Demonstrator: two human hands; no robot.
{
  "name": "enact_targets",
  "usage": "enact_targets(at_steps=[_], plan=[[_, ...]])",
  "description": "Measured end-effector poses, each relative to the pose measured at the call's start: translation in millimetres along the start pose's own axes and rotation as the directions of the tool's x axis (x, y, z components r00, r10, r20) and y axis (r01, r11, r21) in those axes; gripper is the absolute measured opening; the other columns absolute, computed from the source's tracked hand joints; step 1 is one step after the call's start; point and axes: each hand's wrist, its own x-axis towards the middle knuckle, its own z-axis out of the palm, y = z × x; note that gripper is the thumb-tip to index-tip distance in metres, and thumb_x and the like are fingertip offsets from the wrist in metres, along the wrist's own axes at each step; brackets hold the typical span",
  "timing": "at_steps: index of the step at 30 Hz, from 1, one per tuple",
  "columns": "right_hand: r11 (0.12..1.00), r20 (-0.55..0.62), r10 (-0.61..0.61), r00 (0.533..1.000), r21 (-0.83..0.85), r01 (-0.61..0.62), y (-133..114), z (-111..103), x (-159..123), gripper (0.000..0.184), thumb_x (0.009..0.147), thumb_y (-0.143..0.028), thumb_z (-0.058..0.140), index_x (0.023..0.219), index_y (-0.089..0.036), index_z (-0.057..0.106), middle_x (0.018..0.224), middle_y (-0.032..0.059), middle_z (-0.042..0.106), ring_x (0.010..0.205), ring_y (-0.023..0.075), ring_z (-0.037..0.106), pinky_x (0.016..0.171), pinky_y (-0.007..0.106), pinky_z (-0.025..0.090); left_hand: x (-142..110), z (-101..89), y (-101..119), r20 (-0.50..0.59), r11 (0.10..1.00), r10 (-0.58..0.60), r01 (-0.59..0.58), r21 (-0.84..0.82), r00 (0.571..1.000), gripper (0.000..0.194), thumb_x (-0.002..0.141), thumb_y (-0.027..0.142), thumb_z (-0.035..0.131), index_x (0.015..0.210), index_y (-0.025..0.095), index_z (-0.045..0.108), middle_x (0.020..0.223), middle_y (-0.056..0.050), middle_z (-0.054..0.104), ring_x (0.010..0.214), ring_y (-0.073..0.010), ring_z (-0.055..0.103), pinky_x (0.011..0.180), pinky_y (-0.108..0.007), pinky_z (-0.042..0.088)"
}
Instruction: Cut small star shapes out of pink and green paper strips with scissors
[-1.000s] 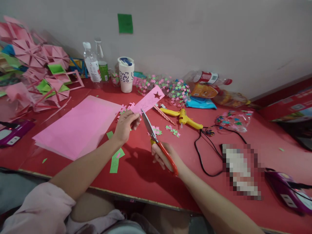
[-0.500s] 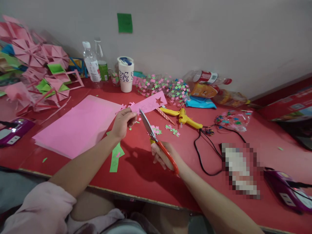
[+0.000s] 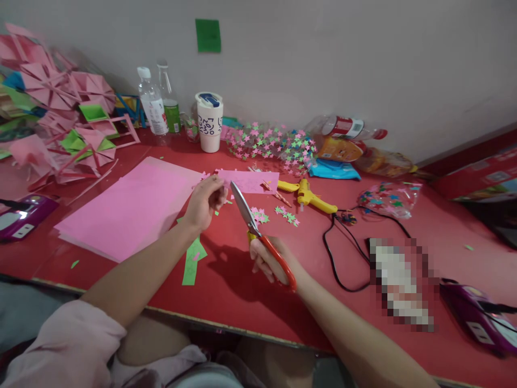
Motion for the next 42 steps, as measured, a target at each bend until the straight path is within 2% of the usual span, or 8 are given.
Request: enact_targets(at_steps=[5,12,17,21,27,32,42], plan=[[1.0,-0.05,0.002,0.999,0.006,-0.002,1,3,0,0.046,0.077,-0.064,0.055,0.061,-0.022,0.044,0.032,-0.0114,0.036,0.028,0.0074,0.039,0.052,0.028,0.052,-1,1.5,-3,0.049,0.998,0.025,-0.027,0.051,0.999,0.019,0.075,0.03,0.064,0.065,0.018,0.052,0.055,0.005,0.057,0.042,-0.0045,0.048,0.043,-0.019,0.037],[0.999,-0.086,-0.03,0.996,0.025,0.032,6,4,2,0.046,0.078,-0.064,0.054,0.062,-0.022,0.046,0.033,-0.0114,0.036,0.027,0.0063,0.036,0.05,0.028,0.051,-2,1.7,-1,-0.014,0.997,0.04,-0.039,0.059,0.999,0.018,0.077,0.027,0.062,0.066,0.019,0.049,0.057,0.006,0.059,0.044,-0.0043,0.051,0.045,-0.018,0.039],[1.0,-0.139,-0.029,0.99,-0.008,0.028,8,5,1,0.043,0.076,-0.059,0.06,0.061,-0.021,0.047,0.034,-0.0106,0.037,0.028,0.0075,0.038,0.043,0.025,0.045,-3,3.7,-3,0.047,0.998,0.006,-0.008,0.058,0.999,0.019,0.077,0.029,0.063,0.065,0.018,0.053,0.058,0.004,0.06,0.046,-0.005,0.052,0.046,-0.019,0.041],[1.0,-0.139,-0.02,0.99,-0.016,0.018,6,6,0,0.041,0.075,-0.057,0.061,0.06,-0.021,0.047,0.034,-0.0104,0.037,0.028,0.0077,0.039,0.041,0.024,0.043,-2,3.6,-4,0.041,0.998,0.028,-0.03,0.05,0.999,0.019,0.075,0.027,0.065,0.064,0.018,0.053,0.055,0.004,0.059,0.045,-0.0054,0.052,0.045,-0.019,0.04],[0.999,-0.068,-0.018,0.998,0.028,0.02,5,4,1,0.044,0.075,-0.062,0.057,0.061,-0.022,0.046,0.032,-0.0115,0.036,0.026,0.0068,0.037,0.051,0.029,0.052,-1,0.1,-3,-0.005,0.993,0.079,-0.078,0.09,0.997,0.019,0.076,0.029,0.064,0.065,0.018,0.053,0.055,0.005,0.059,0.046,-0.0049,0.052,0.045,-0.018,0.039],[1.0,-0.088,-0.029,0.996,-0.003,0.029,4,3,0,0.045,0.076,-0.063,0.055,0.062,-0.021,0.047,0.032,-0.0115,0.036,0.027,0.0066,0.038,0.054,0.029,0.053,-1,-0.6,-3,-0.015,0.988,0.122,-0.12,0.1,0.992,0.016,0.079,0.028,0.062,0.068,0.019,0.055,0.054,0.005,0.056,0.046,-0.0049,0.05,0.045,-0.018,0.039],[0.995,-0.09,0.004,0.996,-0.103,-0.013,-6,-2,-4,0.04,0.074,-0.056,0.061,0.063,-0.021,0.044,0.038,-0.0108,0.038,0.032,0.0069,0.041,0.048,0.024,0.046,3,-5.2,7,0.026,0.982,0.091,-0.094,0.164,0.996,0.018,0.077,0.023,0.059,0.062,0.018,0.05,0.05,0.007,0.048,0.04,-0.0025,0.041,0.039,-0.015,0.031]])
